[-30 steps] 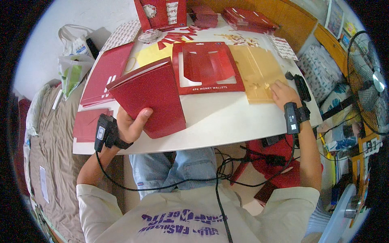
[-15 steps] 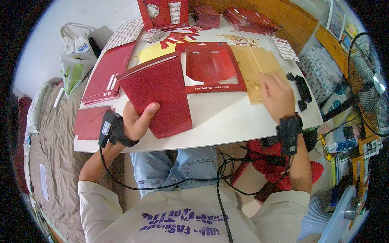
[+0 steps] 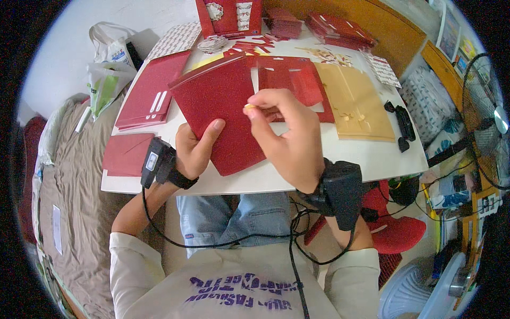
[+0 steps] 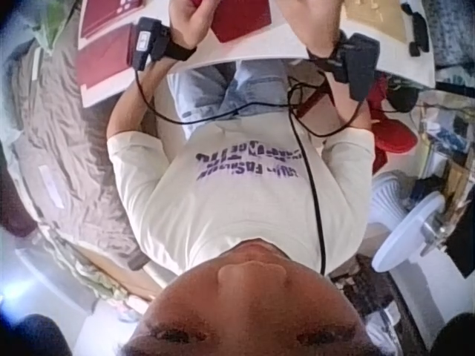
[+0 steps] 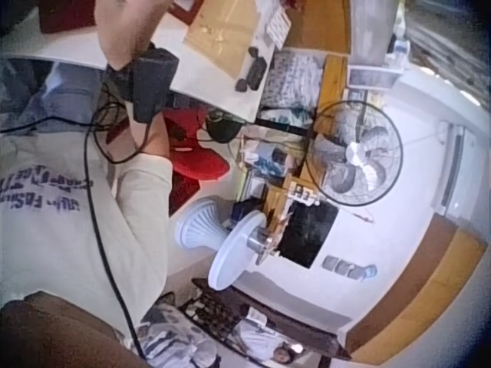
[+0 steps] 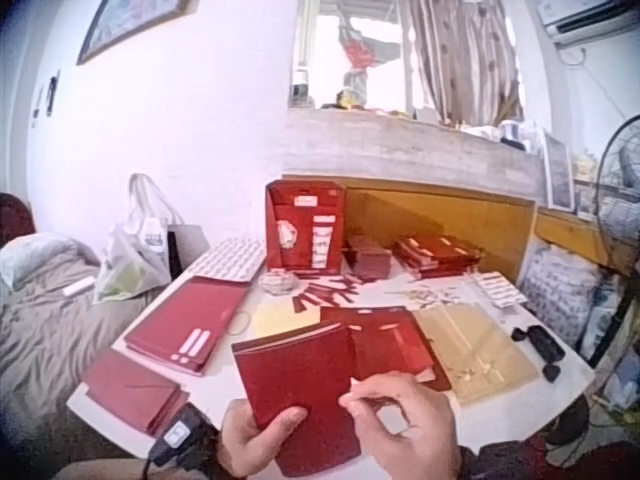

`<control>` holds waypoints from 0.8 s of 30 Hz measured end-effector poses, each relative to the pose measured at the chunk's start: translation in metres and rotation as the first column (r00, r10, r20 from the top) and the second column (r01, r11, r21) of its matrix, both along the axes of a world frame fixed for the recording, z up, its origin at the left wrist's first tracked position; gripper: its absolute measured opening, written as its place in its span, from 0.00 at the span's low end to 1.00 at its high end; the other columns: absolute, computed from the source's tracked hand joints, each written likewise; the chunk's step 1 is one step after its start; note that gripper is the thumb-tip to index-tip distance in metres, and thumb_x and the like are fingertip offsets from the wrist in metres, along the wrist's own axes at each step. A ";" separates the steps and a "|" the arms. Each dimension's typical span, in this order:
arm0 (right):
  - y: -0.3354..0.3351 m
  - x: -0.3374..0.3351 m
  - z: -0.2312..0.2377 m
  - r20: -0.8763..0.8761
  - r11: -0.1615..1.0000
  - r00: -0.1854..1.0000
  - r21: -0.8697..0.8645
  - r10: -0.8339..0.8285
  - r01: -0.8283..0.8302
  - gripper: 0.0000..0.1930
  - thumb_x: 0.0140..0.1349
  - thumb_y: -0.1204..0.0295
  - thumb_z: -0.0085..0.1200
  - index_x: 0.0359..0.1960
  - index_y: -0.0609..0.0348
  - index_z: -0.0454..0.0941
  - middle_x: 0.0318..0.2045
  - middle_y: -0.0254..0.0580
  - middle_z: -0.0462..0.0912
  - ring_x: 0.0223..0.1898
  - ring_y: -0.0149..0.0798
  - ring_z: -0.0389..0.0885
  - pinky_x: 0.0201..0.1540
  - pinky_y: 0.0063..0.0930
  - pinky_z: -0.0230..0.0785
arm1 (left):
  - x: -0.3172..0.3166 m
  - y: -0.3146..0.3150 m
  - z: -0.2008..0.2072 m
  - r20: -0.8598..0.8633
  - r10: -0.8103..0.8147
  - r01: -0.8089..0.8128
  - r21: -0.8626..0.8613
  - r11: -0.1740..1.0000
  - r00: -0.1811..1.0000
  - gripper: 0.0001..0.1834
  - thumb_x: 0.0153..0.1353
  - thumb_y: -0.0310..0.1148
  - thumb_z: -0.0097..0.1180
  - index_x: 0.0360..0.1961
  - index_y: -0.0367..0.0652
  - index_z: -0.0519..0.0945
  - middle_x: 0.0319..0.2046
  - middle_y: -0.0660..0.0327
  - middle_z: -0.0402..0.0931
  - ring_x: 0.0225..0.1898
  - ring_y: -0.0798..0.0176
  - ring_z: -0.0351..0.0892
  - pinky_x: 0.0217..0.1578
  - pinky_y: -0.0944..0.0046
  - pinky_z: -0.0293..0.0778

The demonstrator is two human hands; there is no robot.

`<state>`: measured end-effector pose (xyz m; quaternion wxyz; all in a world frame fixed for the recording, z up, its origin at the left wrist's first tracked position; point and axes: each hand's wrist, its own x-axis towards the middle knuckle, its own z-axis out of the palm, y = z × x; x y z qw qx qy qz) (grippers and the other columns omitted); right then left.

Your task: Assembling and folding paper money wallets/envelopes for sale.

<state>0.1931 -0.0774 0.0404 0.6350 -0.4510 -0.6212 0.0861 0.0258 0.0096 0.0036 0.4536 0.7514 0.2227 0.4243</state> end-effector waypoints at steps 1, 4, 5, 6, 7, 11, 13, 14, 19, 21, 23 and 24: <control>0.003 -0.002 -0.001 0.020 0.999 0.999 -0.008 0.041 -0.041 0.07 0.60 0.81 0.55 0.41 0.64 0.76 0.36 0.43 0.83 0.37 0.32 0.83 0.39 0.24 0.74 | 0.001 0.000 0.001 0.000 0.000 0.000 0.000 1.000 1.000 0.15 0.68 0.36 0.51 0.39 0.31 0.79 0.24 0.59 0.80 0.26 0.72 0.75 0.27 0.67 0.72; 0.011 -0.009 -0.008 -0.104 0.991 0.986 0.001 0.131 -0.132 0.07 0.60 0.81 0.56 0.40 0.63 0.77 0.36 0.42 0.83 0.36 0.31 0.82 0.38 0.22 0.73 | 0.002 -0.001 0.002 0.064 0.011 -0.011 0.001 1.000 0.998 0.15 0.68 0.36 0.52 0.41 0.31 0.79 0.26 0.59 0.80 0.26 0.72 0.75 0.28 0.67 0.73; 0.012 -0.012 -0.008 -0.192 0.984 0.966 0.003 0.174 -0.176 0.07 0.59 0.81 0.56 0.39 0.62 0.77 0.37 0.43 0.83 0.36 0.30 0.81 0.37 0.21 0.72 | 0.002 -0.001 0.002 0.072 0.013 -0.015 0.018 1.000 0.997 0.15 0.68 0.36 0.52 0.42 0.32 0.79 0.26 0.59 0.81 0.27 0.72 0.75 0.28 0.67 0.73; 0.011 -0.012 -0.007 -0.190 0.984 0.966 0.003 0.174 -0.176 0.07 0.59 0.81 0.56 0.39 0.62 0.77 0.37 0.43 0.83 0.36 0.30 0.81 0.37 0.21 0.72 | 0.003 -0.001 0.002 0.080 0.015 -0.018 0.036 0.999 0.997 0.15 0.68 0.36 0.52 0.43 0.32 0.79 0.26 0.59 0.81 0.27 0.72 0.75 0.28 0.67 0.73; 0.011 -0.012 -0.005 -0.147 0.983 0.973 -0.020 0.177 -0.182 0.06 0.58 0.80 0.57 0.38 0.61 0.78 0.42 0.44 0.81 0.38 0.31 0.80 0.38 0.20 0.71 | 0.002 -0.001 0.001 0.080 0.021 -0.024 0.035 0.999 0.997 0.15 0.68 0.36 0.52 0.43 0.32 0.79 0.26 0.59 0.81 0.27 0.72 0.75 0.28 0.67 0.73; 0.006 -0.019 0.004 0.075 0.996 0.996 -0.081 -0.039 0.045 0.05 0.55 0.78 0.61 0.34 0.57 0.81 0.57 0.49 0.72 0.49 0.34 0.75 0.45 0.24 0.68 | 0.000 0.002 0.000 0.099 0.016 -0.021 0.048 0.999 0.995 0.15 0.68 0.36 0.51 0.44 0.33 0.79 0.27 0.59 0.81 0.27 0.71 0.76 0.28 0.67 0.73; 0.009 -0.023 0.002 0.042 0.993 0.996 -0.082 -0.083 0.087 0.05 0.54 0.77 0.62 0.33 0.57 0.82 0.59 0.51 0.69 0.52 0.37 0.73 0.49 0.27 0.66 | -0.001 0.001 0.001 0.083 0.011 -0.016 0.057 0.998 0.997 0.15 0.68 0.36 0.51 0.44 0.33 0.79 0.27 0.58 0.81 0.27 0.71 0.77 0.29 0.67 0.73; 0.011 -0.024 0.001 0.008 0.988 0.992 -0.084 -0.128 0.128 0.05 0.54 0.76 0.63 0.33 0.56 0.82 0.61 0.52 0.67 0.56 0.40 0.71 0.54 0.30 0.64 | -0.001 0.001 0.003 0.064 0.018 -0.021 0.052 0.998 0.998 0.15 0.68 0.36 0.51 0.45 0.33 0.79 0.27 0.58 0.81 0.28 0.70 0.77 0.30 0.67 0.73; 0.027 -0.028 -0.012 -0.039 0.995 0.995 0.046 -0.090 0.092 0.05 0.53 0.75 0.63 0.32 0.58 0.82 0.61 0.56 0.66 0.59 0.46 0.70 0.61 0.35 0.60 | 0.001 0.001 0.000 0.125 -0.009 -0.005 0.109 0.994 0.992 0.14 0.68 0.34 0.52 0.47 0.34 0.79 0.31 0.58 0.82 0.31 0.70 0.78 0.32 0.67 0.74; 0.029 -0.030 -0.011 -0.149 0.999 0.989 0.033 -0.005 0.010 0.05 0.53 0.75 0.64 0.32 0.59 0.82 0.61 0.56 0.67 0.60 0.48 0.69 0.62 0.37 0.59 | 0.002 0.001 -0.001 0.144 -0.062 0.044 0.124 0.991 0.988 0.13 0.67 0.32 0.52 0.48 0.34 0.78 0.34 0.58 0.82 0.33 0.71 0.78 0.34 0.67 0.74; 0.031 -0.031 -0.014 -0.172 1.000 0.985 -0.021 -0.008 0.005 0.06 0.54 0.74 0.64 0.32 0.61 0.82 0.57 0.54 0.71 0.57 0.46 0.72 0.60 0.36 0.62 | 0.002 0.001 -0.003 0.145 -0.055 0.037 0.122 0.992 0.988 0.13 0.67 0.32 0.52 0.48 0.34 0.78 0.34 0.57 0.82 0.33 0.71 0.78 0.35 0.67 0.75; 0.031 -0.031 -0.015 -0.172 1.000 0.985 -0.022 -0.006 0.002 0.06 0.54 0.74 0.64 0.32 0.61 0.82 0.57 0.54 0.71 0.57 0.46 0.72 0.60 0.36 0.62 | 0.002 0.001 -0.003 0.146 -0.050 0.032 0.120 0.992 0.988 0.14 0.67 0.32 0.53 0.48 0.34 0.78 0.35 0.57 0.82 0.34 0.70 0.78 0.35 0.67 0.75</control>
